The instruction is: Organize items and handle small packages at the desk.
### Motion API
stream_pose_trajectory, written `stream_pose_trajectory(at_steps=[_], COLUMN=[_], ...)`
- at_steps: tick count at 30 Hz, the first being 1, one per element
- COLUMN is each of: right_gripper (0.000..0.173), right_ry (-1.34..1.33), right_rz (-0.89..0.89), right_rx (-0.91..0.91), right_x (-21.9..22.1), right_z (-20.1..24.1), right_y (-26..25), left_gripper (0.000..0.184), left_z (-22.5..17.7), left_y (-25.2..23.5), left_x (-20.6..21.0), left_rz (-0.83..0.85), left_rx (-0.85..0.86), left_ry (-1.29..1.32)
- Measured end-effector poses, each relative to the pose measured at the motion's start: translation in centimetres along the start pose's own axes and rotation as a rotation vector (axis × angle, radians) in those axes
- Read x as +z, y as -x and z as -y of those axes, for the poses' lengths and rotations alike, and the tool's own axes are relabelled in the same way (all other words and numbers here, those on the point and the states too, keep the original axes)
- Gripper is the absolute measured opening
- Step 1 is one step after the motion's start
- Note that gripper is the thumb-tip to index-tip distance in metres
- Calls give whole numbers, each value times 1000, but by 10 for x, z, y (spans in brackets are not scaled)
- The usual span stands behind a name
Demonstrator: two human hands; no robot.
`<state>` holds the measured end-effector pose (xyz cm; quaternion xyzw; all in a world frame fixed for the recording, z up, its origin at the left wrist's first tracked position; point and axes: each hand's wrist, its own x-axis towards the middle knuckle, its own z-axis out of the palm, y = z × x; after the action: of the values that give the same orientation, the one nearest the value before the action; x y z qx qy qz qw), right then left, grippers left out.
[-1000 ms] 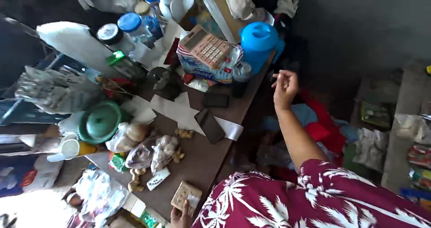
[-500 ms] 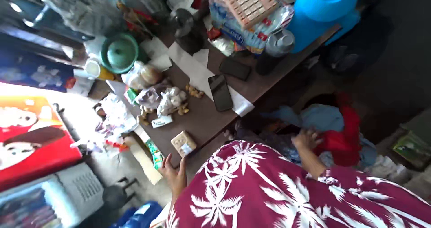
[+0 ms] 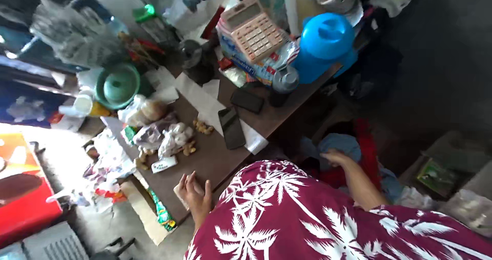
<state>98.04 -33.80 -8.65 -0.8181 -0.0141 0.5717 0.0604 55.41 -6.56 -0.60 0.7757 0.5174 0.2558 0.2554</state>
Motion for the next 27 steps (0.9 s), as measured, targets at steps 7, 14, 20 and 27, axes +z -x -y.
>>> stream_pose_trajectory(at_steps=[7, 14, 20, 27], right_gripper=[25, 37, 42, 35], right_ry=[-227, 383, -136, 78], right_rz=[-430, -495, -959, -743], right_rx=[-757, -782, -1054, -1306], right_x=[-202, -322, -305, -336], right_z=[155, 245, 286, 395], right_y=[61, 50, 17, -17], left_gripper=[62, 64, 61, 57], left_z=[-73, -112, -119, -134], left_y=[-45, -45, -50, -66], left_x=[51, 63, 70, 74], left_rz=[58, 125, 151, 209], left_rx=[-25, -83, -227, -191], left_ry=[-44, -77, 7, -31])
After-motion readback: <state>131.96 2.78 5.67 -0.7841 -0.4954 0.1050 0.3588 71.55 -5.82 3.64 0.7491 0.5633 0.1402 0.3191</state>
